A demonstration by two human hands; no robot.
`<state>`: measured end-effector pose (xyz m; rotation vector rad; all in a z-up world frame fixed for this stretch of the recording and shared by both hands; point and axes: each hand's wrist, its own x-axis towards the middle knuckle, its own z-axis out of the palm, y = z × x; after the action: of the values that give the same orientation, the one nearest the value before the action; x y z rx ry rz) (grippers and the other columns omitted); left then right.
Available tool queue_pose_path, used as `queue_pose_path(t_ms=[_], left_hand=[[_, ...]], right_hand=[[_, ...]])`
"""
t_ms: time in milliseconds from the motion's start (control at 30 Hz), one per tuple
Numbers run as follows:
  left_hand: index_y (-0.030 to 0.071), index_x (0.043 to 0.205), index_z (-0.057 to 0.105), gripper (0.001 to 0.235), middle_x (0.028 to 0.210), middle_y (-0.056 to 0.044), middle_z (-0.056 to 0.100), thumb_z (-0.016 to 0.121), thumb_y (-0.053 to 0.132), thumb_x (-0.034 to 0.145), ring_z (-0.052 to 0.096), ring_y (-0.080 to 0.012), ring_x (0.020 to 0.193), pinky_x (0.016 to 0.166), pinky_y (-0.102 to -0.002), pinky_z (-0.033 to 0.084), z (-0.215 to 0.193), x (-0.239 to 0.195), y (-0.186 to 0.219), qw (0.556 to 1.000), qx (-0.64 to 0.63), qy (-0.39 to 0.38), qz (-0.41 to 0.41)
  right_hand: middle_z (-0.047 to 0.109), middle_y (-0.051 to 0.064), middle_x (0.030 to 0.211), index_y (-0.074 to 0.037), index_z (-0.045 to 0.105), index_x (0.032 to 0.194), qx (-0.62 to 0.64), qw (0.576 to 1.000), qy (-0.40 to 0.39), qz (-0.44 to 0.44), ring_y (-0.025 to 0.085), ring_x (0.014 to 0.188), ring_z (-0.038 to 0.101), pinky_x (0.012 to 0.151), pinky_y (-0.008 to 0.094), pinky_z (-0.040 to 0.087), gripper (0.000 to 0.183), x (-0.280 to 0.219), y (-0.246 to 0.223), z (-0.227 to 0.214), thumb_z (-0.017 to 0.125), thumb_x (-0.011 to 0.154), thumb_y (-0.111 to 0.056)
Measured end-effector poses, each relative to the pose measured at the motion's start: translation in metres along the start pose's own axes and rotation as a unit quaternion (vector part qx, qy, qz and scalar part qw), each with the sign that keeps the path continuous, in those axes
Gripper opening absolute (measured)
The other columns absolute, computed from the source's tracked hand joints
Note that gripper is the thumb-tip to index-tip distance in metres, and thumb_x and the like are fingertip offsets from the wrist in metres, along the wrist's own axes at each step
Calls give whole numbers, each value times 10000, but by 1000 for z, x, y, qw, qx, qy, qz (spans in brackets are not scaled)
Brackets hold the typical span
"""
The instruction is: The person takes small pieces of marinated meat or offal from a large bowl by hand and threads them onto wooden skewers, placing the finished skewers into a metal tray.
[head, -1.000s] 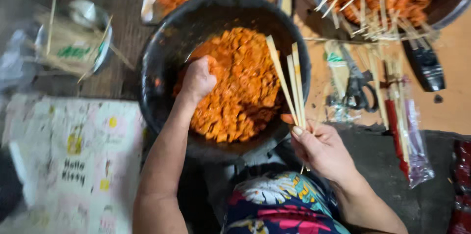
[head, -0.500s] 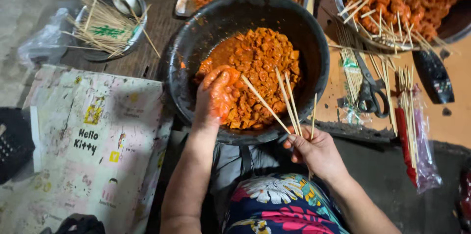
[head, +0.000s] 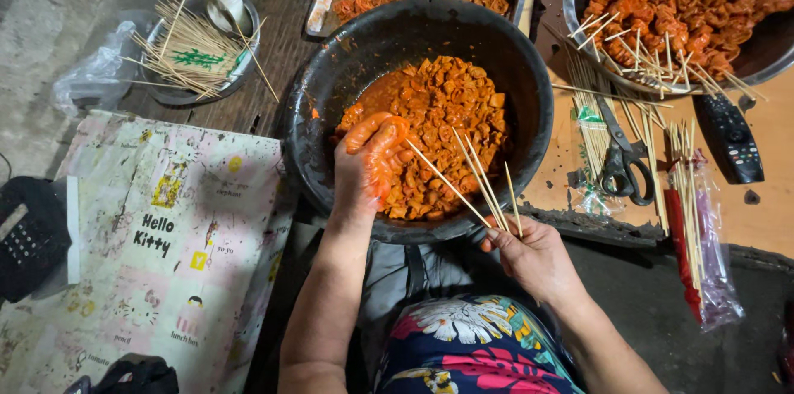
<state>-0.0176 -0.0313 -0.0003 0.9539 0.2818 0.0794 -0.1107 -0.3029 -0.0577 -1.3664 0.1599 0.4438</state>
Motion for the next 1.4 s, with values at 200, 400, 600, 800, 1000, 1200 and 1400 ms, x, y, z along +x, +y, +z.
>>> queue_pose_path(t_ms=[200,400,600,800,1000,1200,1400], left_hand=[[-65,1197,672,290,1067,-146,743,699,44,930,730,-202,910,756,-317,607,4,-5,-5,996,86,-19,14],[-57,1141,700,241,1018,-116,752,720,47,924,731,-173,872,758,-297,611,-2,-4,-8,993,97,-74,2],[-22,1063,722,159,902,-83,733,738,94,956,704,-156,751,667,-298,597,1,-15,-3,980,174,-82,-56],[-23,1067,727,176,942,-66,739,757,100,944,695,-132,839,771,-265,575,18,-25,-29,974,140,-148,-100],[61,1242,684,371,988,-29,740,741,253,929,639,-141,854,759,-300,531,22,17,-27,918,281,-268,-81],[13,1172,683,377,1061,-228,714,687,72,800,686,-414,1006,887,-476,567,-17,122,-74,611,594,-315,417],[18,927,719,136,985,-256,697,625,-14,834,687,-421,926,811,-498,566,-17,147,-127,466,805,-338,143]], right_hand=[[712,15,736,-33,746,1107,-2,1000,-1,17,37,458,440,414,217,364,190,-1,4,-6,650,967,-118],[719,-3,760,-38,742,1114,-15,1000,-23,6,31,478,460,429,211,381,195,-2,2,-8,629,973,-111],[695,-5,758,-14,743,1039,-24,999,-29,7,29,507,475,448,212,397,156,-6,5,3,627,1001,-110],[702,-27,778,-55,720,1065,32,999,-11,0,28,512,489,457,205,406,141,3,-8,10,619,987,-115],[707,-20,792,-47,720,1033,12,998,55,-19,33,539,522,473,206,438,129,13,-16,-23,624,1012,-130],[666,-35,727,-73,721,1064,-3,991,133,-25,38,492,459,436,213,365,131,10,-30,-47,629,998,-139],[585,17,663,-21,739,996,-81,984,161,-6,65,504,465,446,238,364,180,2,-22,-50,636,1049,-159]])
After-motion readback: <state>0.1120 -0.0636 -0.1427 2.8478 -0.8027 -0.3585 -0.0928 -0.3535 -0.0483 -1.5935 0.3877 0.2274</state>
